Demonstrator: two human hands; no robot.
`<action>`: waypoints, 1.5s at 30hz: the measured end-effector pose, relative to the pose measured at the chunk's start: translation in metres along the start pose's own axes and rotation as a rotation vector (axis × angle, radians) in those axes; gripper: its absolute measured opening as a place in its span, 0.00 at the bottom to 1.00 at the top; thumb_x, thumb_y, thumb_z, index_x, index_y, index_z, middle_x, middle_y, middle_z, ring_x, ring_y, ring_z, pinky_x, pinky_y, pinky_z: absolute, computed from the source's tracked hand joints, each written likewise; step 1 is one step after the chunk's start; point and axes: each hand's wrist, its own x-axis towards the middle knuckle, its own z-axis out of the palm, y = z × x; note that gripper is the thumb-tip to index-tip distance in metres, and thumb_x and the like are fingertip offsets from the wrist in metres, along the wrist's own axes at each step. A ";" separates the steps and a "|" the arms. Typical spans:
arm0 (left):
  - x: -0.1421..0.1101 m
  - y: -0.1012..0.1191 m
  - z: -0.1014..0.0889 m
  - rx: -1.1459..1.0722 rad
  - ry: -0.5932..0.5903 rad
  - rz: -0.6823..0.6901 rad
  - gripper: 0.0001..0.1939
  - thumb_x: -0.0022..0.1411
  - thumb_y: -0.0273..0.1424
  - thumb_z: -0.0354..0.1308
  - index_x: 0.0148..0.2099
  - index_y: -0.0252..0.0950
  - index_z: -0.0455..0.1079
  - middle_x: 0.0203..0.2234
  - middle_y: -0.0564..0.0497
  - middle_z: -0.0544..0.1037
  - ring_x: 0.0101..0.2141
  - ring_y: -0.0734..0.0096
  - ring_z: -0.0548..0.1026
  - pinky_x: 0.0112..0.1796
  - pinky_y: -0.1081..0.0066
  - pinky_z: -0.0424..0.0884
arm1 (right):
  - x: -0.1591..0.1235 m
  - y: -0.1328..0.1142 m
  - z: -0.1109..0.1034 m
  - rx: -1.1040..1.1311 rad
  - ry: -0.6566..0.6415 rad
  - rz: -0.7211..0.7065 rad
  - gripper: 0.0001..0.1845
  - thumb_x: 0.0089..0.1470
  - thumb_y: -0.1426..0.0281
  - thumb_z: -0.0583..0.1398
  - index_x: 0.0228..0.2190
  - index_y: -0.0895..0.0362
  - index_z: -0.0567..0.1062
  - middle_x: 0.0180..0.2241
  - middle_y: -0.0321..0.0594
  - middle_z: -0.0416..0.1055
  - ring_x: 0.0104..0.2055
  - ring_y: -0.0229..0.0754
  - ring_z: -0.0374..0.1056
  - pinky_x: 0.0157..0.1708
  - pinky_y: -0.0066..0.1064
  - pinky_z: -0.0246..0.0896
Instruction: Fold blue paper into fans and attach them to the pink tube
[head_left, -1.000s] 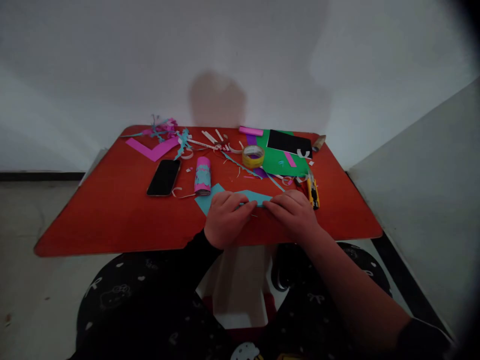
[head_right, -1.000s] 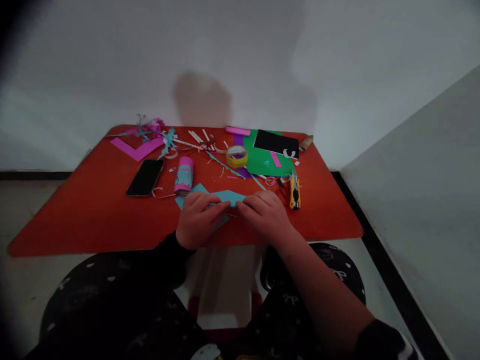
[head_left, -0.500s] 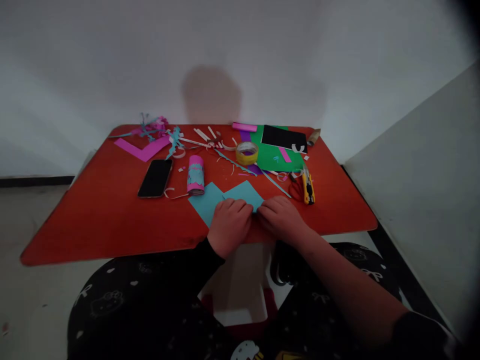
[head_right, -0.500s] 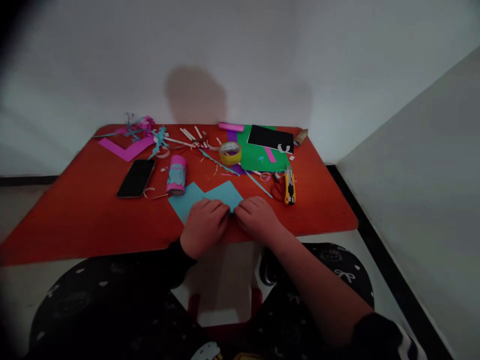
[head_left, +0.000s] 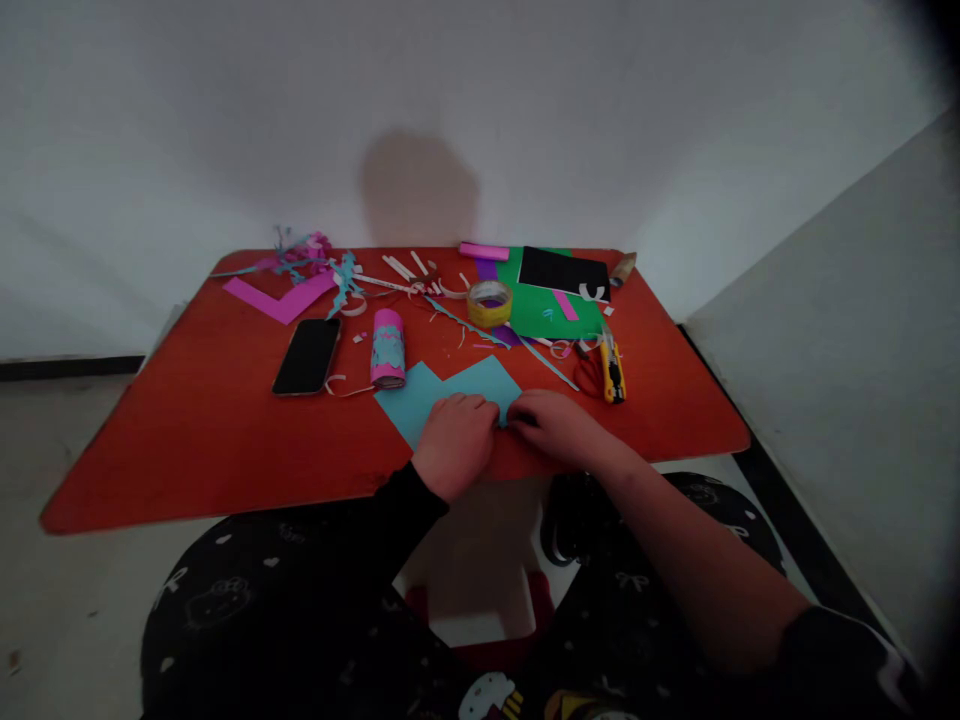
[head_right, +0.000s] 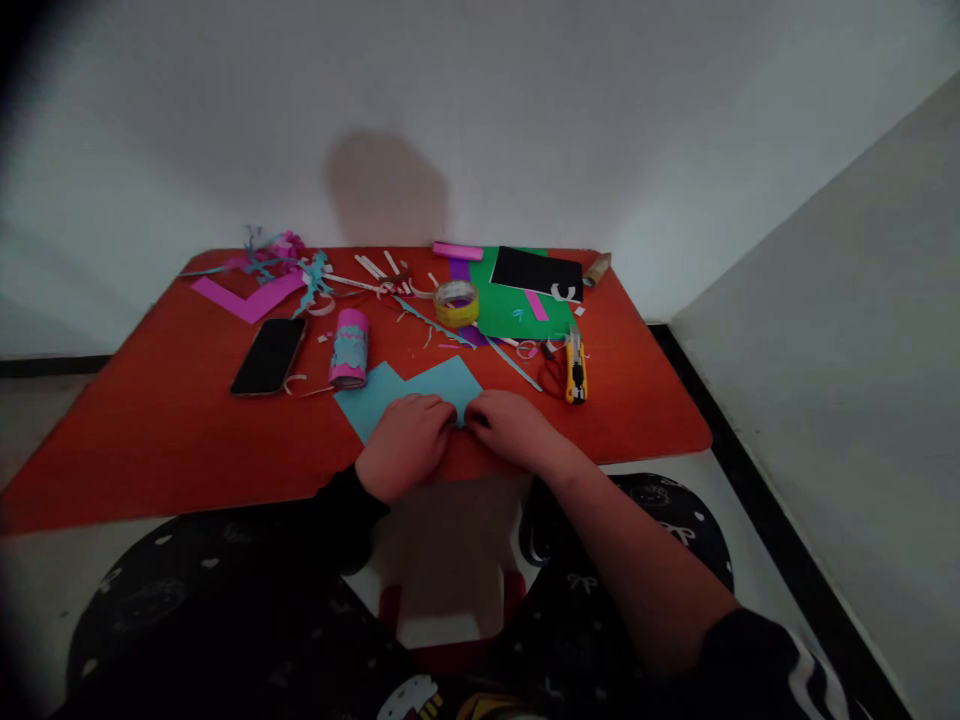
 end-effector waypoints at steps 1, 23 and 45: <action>0.002 -0.002 -0.001 -0.006 -0.028 0.011 0.10 0.71 0.28 0.50 0.44 0.36 0.73 0.40 0.44 0.79 0.44 0.57 0.75 0.45 0.60 0.66 | 0.002 0.000 -0.002 0.009 -0.018 0.019 0.08 0.58 0.76 0.60 0.36 0.57 0.81 0.38 0.44 0.79 0.41 0.44 0.71 0.43 0.31 0.60; 0.025 -0.032 -0.021 -0.004 -0.150 0.237 0.12 0.71 0.35 0.51 0.45 0.35 0.74 0.41 0.43 0.78 0.44 0.58 0.75 0.48 0.61 0.68 | 0.021 0.022 -0.028 0.290 -0.237 0.069 0.09 0.55 0.68 0.60 0.36 0.57 0.80 0.36 0.38 0.79 0.39 0.42 0.71 0.40 0.30 0.61; 0.037 -0.032 -0.014 -0.248 -0.260 0.114 0.10 0.67 0.30 0.53 0.42 0.37 0.77 0.40 0.48 0.82 0.41 0.64 0.77 0.42 0.69 0.69 | 0.021 0.021 -0.019 0.256 -0.231 0.163 0.06 0.50 0.72 0.62 0.32 0.55 0.78 0.29 0.33 0.74 0.31 0.37 0.66 0.31 0.27 0.56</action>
